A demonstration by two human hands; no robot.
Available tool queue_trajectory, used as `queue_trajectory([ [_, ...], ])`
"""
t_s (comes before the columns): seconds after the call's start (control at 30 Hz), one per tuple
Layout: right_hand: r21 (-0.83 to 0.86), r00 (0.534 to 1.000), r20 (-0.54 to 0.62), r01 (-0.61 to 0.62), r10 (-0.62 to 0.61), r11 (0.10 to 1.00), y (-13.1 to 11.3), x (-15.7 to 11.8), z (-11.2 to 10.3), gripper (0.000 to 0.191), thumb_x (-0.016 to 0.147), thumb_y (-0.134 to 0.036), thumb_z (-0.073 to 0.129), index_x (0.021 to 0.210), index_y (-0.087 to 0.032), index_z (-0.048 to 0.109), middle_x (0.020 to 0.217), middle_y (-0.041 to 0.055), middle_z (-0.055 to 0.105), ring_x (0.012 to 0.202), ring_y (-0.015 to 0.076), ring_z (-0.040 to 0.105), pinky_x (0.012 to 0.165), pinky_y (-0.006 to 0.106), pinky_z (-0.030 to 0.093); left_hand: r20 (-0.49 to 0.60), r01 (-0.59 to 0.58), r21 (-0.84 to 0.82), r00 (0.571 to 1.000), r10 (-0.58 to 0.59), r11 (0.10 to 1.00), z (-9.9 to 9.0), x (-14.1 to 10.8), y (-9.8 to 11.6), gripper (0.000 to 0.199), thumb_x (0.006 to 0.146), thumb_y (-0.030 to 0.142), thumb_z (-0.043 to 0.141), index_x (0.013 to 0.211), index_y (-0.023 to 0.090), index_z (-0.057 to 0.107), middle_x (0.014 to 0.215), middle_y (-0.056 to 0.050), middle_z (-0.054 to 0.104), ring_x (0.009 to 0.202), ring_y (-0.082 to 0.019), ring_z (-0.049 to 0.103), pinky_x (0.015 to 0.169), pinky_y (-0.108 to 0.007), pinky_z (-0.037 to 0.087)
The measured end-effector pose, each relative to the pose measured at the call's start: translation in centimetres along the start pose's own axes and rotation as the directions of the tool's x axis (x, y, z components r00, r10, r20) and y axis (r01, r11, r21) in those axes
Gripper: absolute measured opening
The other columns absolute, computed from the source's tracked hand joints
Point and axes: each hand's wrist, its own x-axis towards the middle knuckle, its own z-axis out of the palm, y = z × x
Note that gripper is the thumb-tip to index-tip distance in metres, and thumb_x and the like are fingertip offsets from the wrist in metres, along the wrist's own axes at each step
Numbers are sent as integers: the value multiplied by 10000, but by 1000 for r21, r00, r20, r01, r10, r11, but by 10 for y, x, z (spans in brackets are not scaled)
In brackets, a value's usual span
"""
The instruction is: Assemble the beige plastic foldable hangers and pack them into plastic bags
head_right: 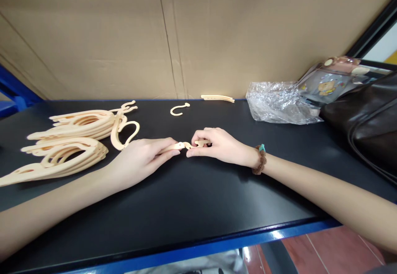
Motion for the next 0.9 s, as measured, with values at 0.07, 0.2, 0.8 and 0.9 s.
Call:
queue_trajectory([
  [0.07, -9, 1000, -3, 4, -4, 1000, 0, 0, 0, 327, 879, -511, 554, 799, -194, 548, 644, -46, 435, 655, 121, 417, 635, 253, 302, 1, 3, 30, 1000, -3, 1000, 0, 0, 1, 285, 980, 370, 338, 811, 203, 496, 703, 16, 603, 616, -158, 573, 544, -244, 346],
  [0.2, -18, 1000, -6, 11, -11, 1000, -1, 0, 0, 309, 885, -492, 558, 796, -196, 542, 639, -49, 430, 654, 120, 418, 637, 253, 299, 31, 4, 111, 999, -8, 994, -1, 1, 3, 262, 987, 351, 326, 811, 203, 452, 708, 9, 620, 606, -173, 587, 529, -250, 334],
  [0.8, -249, 995, -22, 86, -94, 965, -7, -3, 4, 294, 899, -436, 579, 771, -190, 479, 692, -41, 513, 683, 129, 467, 685, 247, 328, 54, -37, 232, 998, 26, 972, 0, 1, 3, 247, 998, 343, 328, 911, 194, 504, 799, 10, 679, 639, -167, 634, 495, -232, 330],
  [0.9, -295, 994, -19, 100, -110, 950, -9, -4, 4, 280, 905, -411, 578, 768, -187, 481, 699, -37, 517, 683, 128, 471, 679, 243, 335, 62, -30, 237, 998, 16, 971, -1, 2, 3, 248, 998, 338, 326, 908, 192, 505, 803, 8, 679, 639, -166, 633, 493, -229, 329],
])
